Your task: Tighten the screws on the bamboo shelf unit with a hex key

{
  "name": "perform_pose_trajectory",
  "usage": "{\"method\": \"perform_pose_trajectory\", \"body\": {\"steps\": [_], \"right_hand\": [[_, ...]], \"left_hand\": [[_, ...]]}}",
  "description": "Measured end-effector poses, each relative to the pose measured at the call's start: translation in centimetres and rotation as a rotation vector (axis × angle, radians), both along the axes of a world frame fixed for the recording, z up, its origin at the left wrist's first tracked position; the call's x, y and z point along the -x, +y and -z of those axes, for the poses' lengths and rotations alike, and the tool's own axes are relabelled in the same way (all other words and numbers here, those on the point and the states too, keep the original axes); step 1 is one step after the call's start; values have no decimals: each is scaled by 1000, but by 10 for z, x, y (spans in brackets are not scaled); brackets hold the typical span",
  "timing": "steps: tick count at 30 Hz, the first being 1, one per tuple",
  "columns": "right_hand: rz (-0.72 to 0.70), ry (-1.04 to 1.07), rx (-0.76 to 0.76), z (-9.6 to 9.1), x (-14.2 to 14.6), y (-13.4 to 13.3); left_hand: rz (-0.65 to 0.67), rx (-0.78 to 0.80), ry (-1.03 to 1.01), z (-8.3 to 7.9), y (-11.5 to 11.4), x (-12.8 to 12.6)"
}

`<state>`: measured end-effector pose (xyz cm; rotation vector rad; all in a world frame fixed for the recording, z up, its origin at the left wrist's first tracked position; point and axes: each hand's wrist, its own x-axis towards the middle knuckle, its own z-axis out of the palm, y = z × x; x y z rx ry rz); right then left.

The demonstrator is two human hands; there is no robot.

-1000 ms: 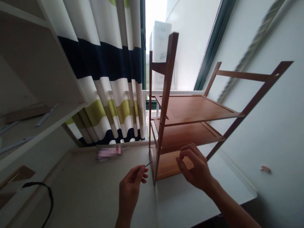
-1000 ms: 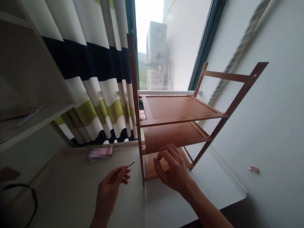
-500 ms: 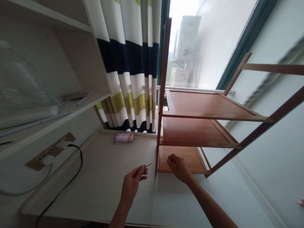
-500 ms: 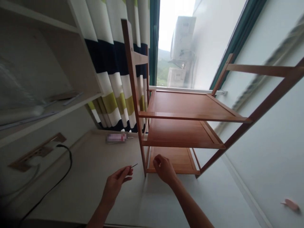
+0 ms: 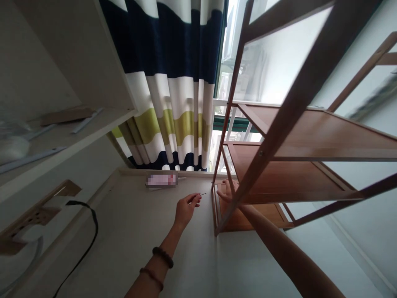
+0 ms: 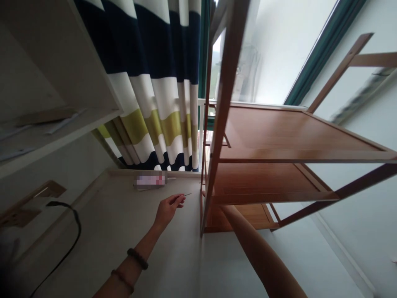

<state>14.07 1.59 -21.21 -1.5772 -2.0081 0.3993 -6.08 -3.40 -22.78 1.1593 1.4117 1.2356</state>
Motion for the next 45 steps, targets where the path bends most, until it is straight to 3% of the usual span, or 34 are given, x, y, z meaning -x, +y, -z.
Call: {"method": "perform_pose_trajectory", "body": {"steps": [6, 13, 21, 36, 45], "right_hand": [[100, -170, 67, 35, 12, 24], [106, -297, 173, 56, 18, 52], [59, -324, 152, 76, 16, 60], [80, -343, 76, 74, 20, 58], [70, -322, 86, 73, 20, 59]], "left_hand": [[43, 5, 4, 33, 42, 4], [39, 4, -33, 69, 77, -6], [67, -18, -85, 100, 93, -7], [61, 46, -296, 110, 116, -30], [107, 7, -194, 107, 119, -30]]}}
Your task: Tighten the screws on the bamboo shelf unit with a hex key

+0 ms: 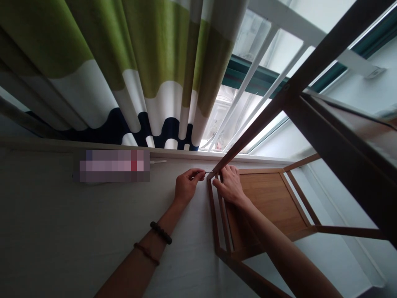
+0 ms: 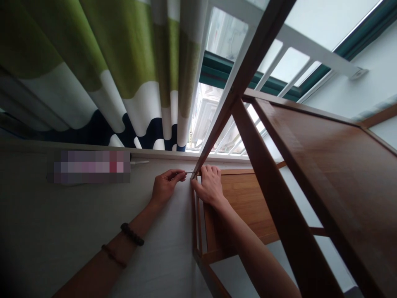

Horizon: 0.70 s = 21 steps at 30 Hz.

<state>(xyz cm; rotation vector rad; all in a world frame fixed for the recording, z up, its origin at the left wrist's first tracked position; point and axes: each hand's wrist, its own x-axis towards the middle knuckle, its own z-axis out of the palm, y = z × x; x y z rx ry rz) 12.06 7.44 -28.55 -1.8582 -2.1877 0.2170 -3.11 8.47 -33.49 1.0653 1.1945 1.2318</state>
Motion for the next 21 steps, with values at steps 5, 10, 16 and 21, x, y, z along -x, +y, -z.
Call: {"method": "perform_pose_trajectory", "body": {"steps": [5, 10, 16, 21], "right_hand": [[3, -11, -6, 2, -1, 0], [-2, -9, -10, 3, -1, 0], [-5, -16, -17, 3, -1, 0], [-10, -15, 2, 2, -1, 0]], "left_hand": [[-56, 17, -27, 4, -3, 0], [-66, 31, -27, 4, -4, -4], [-49, -29, 77, 0, -5, -5], [23, -101, 149, -8, -4, 1]]}}
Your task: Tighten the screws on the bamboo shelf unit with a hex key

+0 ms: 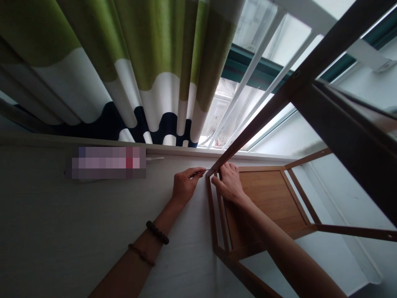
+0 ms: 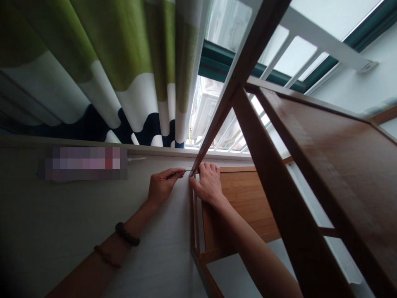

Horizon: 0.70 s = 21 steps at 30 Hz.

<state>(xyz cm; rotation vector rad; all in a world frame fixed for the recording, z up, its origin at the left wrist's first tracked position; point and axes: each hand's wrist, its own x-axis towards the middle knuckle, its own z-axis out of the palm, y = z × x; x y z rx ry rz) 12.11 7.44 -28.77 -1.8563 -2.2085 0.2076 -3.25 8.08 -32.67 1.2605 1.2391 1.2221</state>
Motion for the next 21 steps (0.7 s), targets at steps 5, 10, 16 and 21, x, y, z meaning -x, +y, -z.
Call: {"method": "perform_pose_trajectory", "body": {"steps": [5, 10, 16, 21], "right_hand": [[-2, -7, 4, -1, 0, 0], [-18, -7, -2, -2, 0, 0], [-11, 3, -7, -3, 0, 0], [-32, 11, -22, -2, -1, 0]], "left_hand": [[246, 215, -398, -5, 5, 3], [380, 345, -644, -1, 8, 8], [524, 448, -428, -3, 21, 27], [374, 123, 43, -12, 26, 28]]}}
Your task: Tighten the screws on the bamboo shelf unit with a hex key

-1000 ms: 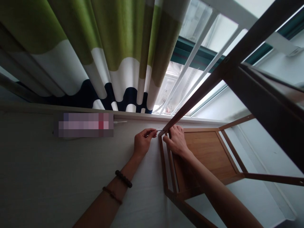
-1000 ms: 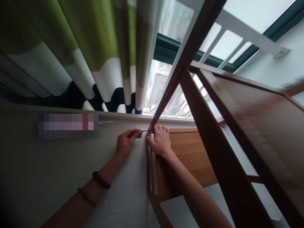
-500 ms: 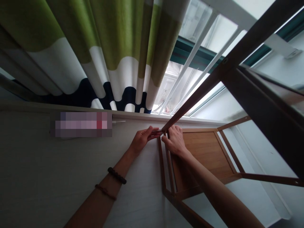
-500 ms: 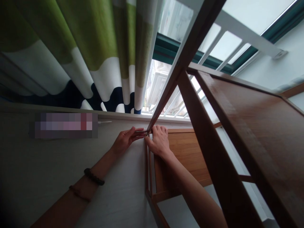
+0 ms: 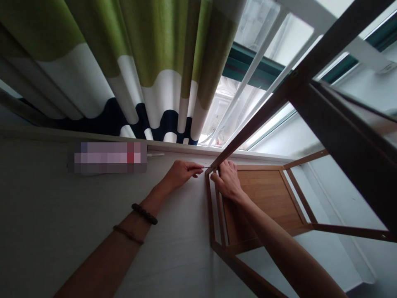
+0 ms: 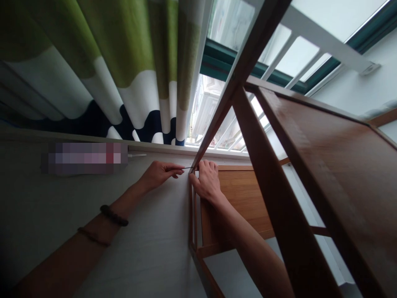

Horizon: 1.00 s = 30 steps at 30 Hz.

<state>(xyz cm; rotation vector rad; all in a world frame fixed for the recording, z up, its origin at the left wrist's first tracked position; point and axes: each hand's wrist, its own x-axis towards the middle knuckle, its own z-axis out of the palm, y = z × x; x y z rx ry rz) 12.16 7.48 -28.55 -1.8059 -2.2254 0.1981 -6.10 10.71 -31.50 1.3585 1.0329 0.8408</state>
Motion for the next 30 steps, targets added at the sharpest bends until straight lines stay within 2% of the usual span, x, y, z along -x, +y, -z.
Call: {"method": "perform_pose_trajectory", "body": {"steps": [2, 3, 6, 9, 12, 15, 17, 19, 22, 25, 27, 30], "right_hand": [[-4, -1, -5, 0, 0, 0], [-4, 0, -5, 0, 0, 0], [1, 2, -1, 0, -1, 0], [15, -2, 10, 0, -1, 0], [16, 2, 8, 0, -1, 0], [13, 4, 2, 0, -1, 0], [12, 0, 6, 1, 0, 0], [15, -5, 6, 1, -1, 1], [10, -1, -4, 1, -2, 2], [5, 6, -6, 2, -2, 2], [9, 9, -7, 3, -2, 2], [10, 10, -12, 4, -2, 2]], "left_hand": [[-80, -81, 30, 1, -2, -5], [-110, -64, -12, 2, -4, -8], [-164, 183, -286, 10, -9, -17], [-147, 484, -504, 16, -11, -19], [-33, 697, -428, 16, -6, -11], [109, 790, -237, 8, 6, -2], [138, 733, -157, 1, 15, 0], [109, 566, -96, -8, 20, -2], [26, 174, 67, -15, 15, -8], [-48, -196, 210, -13, -4, -12], [-63, -248, 187, -7, -16, -13], [-97, -44, -40, -1, -24, -15]]}}
